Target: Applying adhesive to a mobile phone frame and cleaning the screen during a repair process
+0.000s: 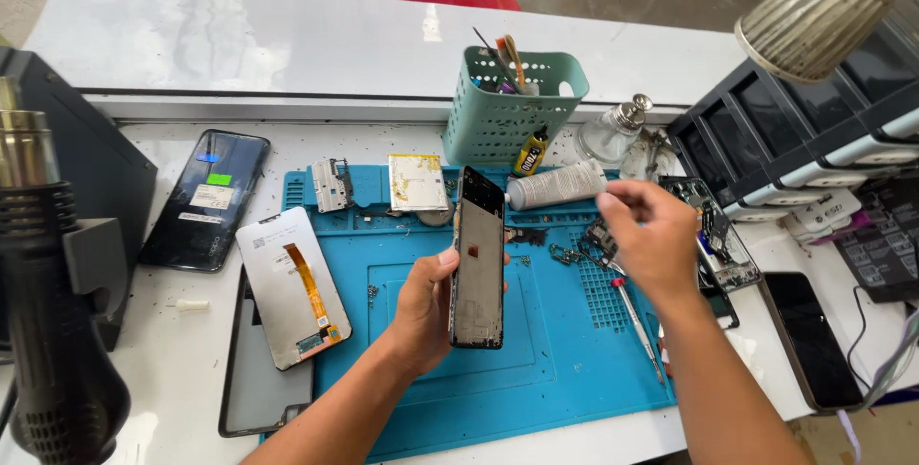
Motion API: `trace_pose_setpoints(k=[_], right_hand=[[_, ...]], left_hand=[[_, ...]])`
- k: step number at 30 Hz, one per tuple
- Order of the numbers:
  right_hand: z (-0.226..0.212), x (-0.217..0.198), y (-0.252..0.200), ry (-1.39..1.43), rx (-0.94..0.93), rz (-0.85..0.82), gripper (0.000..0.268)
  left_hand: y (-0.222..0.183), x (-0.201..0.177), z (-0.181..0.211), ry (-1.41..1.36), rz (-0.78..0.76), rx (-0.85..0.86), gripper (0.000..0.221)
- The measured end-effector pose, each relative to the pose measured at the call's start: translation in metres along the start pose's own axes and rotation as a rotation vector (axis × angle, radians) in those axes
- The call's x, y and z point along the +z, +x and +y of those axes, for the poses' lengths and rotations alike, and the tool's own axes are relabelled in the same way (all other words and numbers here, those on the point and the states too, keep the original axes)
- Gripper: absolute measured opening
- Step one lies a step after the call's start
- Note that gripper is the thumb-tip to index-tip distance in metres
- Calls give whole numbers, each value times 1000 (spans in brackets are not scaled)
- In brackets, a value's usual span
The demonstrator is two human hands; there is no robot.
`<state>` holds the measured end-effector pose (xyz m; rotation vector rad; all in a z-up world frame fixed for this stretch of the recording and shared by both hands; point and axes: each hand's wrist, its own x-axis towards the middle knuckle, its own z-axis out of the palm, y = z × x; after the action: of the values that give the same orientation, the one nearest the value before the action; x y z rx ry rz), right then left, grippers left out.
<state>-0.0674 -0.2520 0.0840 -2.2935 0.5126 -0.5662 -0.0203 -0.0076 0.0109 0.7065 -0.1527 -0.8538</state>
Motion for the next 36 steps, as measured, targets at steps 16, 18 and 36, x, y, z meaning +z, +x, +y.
trace_pose_setpoints(k=[16, 18, 36], right_hand=[[94, -59, -171, 415, 211, 447, 18], [86, -54, -178, 346, 255, 517, 14], [-163, 63, -213, 163, -633, -466, 23]], left_hand=[[3, 5, -8, 250, -129, 74, 74], [1, 6, -9, 258, -158, 108, 65], [-2, -1, -10, 409, -131, 366, 33]])
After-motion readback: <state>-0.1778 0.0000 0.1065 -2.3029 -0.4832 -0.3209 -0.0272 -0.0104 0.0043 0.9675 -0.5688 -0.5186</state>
